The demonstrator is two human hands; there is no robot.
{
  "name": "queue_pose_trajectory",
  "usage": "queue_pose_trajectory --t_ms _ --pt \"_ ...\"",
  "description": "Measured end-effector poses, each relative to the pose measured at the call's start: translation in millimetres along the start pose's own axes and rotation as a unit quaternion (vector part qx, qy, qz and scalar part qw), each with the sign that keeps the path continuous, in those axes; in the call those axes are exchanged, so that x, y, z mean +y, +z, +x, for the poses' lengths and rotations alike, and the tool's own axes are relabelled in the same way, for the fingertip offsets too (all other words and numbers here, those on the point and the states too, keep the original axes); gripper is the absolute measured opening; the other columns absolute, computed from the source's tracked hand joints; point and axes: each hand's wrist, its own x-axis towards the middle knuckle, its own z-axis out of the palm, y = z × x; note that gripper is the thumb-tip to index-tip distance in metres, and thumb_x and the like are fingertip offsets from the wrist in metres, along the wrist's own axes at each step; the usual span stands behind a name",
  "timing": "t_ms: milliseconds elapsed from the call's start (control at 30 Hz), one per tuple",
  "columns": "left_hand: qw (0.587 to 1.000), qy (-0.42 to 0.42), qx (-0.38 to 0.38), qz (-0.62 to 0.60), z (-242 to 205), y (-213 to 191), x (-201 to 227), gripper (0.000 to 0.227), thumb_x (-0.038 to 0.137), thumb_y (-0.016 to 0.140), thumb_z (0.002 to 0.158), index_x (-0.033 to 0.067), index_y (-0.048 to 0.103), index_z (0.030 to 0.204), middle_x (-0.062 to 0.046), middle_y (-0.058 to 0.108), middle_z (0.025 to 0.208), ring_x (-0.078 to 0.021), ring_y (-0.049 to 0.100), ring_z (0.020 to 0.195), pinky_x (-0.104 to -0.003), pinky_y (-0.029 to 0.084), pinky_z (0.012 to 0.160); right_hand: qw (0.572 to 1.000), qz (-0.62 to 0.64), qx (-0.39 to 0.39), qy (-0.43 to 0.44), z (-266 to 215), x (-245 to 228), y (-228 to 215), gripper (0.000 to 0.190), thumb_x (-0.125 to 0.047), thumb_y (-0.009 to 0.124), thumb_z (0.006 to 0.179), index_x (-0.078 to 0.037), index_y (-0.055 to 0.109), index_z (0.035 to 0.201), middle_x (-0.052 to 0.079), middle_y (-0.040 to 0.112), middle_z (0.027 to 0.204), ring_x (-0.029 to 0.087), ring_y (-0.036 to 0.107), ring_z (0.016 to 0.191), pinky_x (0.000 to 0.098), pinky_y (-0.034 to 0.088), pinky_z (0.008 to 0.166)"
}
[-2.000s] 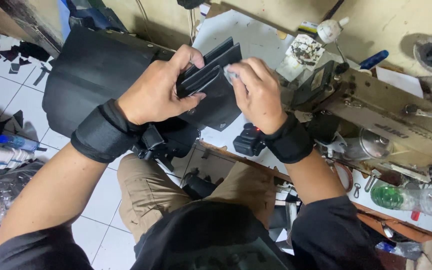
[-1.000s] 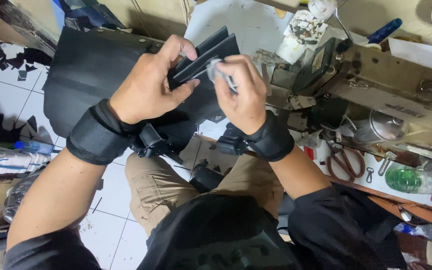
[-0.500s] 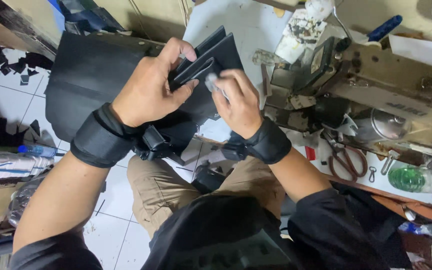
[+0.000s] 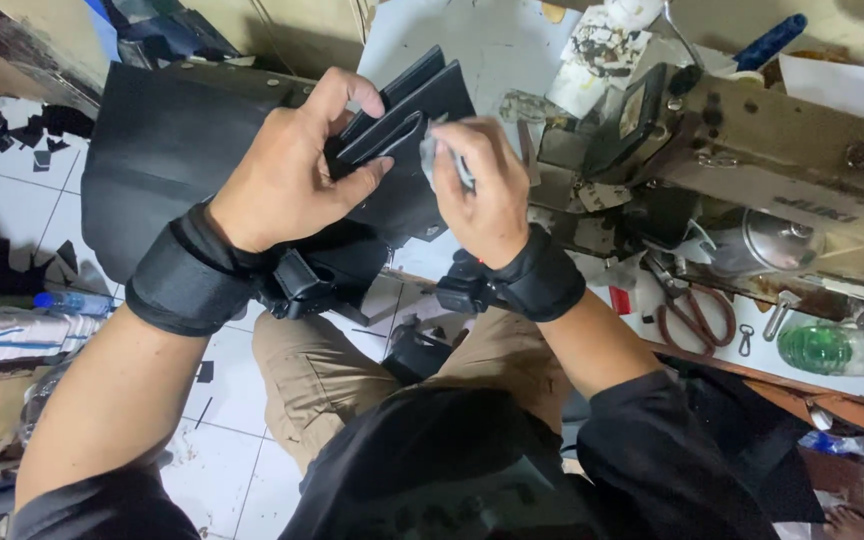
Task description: The person applies liquid finish or adhesive to the edges and surfaces of leather components using a cloth dabber.
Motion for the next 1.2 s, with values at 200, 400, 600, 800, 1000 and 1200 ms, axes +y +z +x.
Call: queue_pose_trajectory --t_ms 200,400,600,800,1000,1200 --pt "1.0 -0.006 0.001 -0.008 3 -2 1 0.044 0.007 0.076 0.096 0.0058 0.045 0.127 -0.008 0.066 0.074 -0.0171 0.066 0.055 -0.029 0.045 0.05 1.0 -0.021 0.004 -0.022 4 -10 -5 0.025 0.007 0.066 0.102 -0.006 0.066 0.123 0.015 0.065 0.118 0.03 0.071 0.101 0.0343 0.058 0.089" --pt "1.0 -0.007 -0.006 -0.007 3 0 4 0.043 0.007 0.077 0.096 0.0067 0.046 0.126 -0.008 0.066 0.074 -0.0178 0.064 0.053 -0.03 0.044 0.05 0.997 -0.047 0.031 -0.05 11 -11 -5 0.023 0.005 0.073 0.098 0.0 0.065 0.119 0.017 0.064 0.116 0.033 0.069 0.103 0.0376 0.057 0.09" --pt "1.0 0.005 0.007 -0.001 3 0 6 0.043 0.007 0.077 0.096 0.0063 0.046 0.126 -0.01 0.066 0.073 -0.0172 0.066 0.055 -0.029 0.045 0.05 0.996 -0.044 -0.006 -0.081 6 -6 -5 0.019 0.007 0.074 0.098 0.0 0.067 0.113 0.015 0.065 0.11 0.031 0.068 0.095 0.0378 0.056 0.081" --pt "1.0 0.013 -0.002 -0.007 7 5 11 0.042 0.007 0.076 0.097 0.0062 0.046 0.126 -0.01 0.068 0.076 -0.0181 0.066 0.054 -0.029 0.046 0.051 0.994 -0.069 0.014 -0.086 12 -17 -11 0.017 0.007 0.075 0.096 0.0 0.067 0.108 0.014 0.064 0.109 0.032 0.067 0.097 0.0399 0.055 0.082" --pt "1.0 -0.001 -0.019 0.002 10 5 14 0.042 0.007 0.076 0.095 0.0059 0.047 0.125 -0.012 0.063 0.068 -0.02 0.065 0.052 -0.031 0.044 0.05 0.998 -0.025 0.004 -0.052 2 -8 -11 0.016 0.006 0.076 0.094 -0.002 0.064 0.101 0.016 0.066 0.105 0.032 0.068 0.093 0.039 0.056 0.079" --pt "1.0 0.014 -0.013 0.001 14 6 17 0.041 0.007 0.076 0.095 0.0053 0.047 0.125 -0.011 0.064 0.071 -0.0201 0.065 0.053 -0.032 0.045 0.05 0.998 -0.024 0.045 -0.035 9 -8 -15 0.018 0.006 0.077 0.096 0.0 0.064 0.107 0.017 0.064 0.106 0.033 0.069 0.095 0.0395 0.056 0.082"
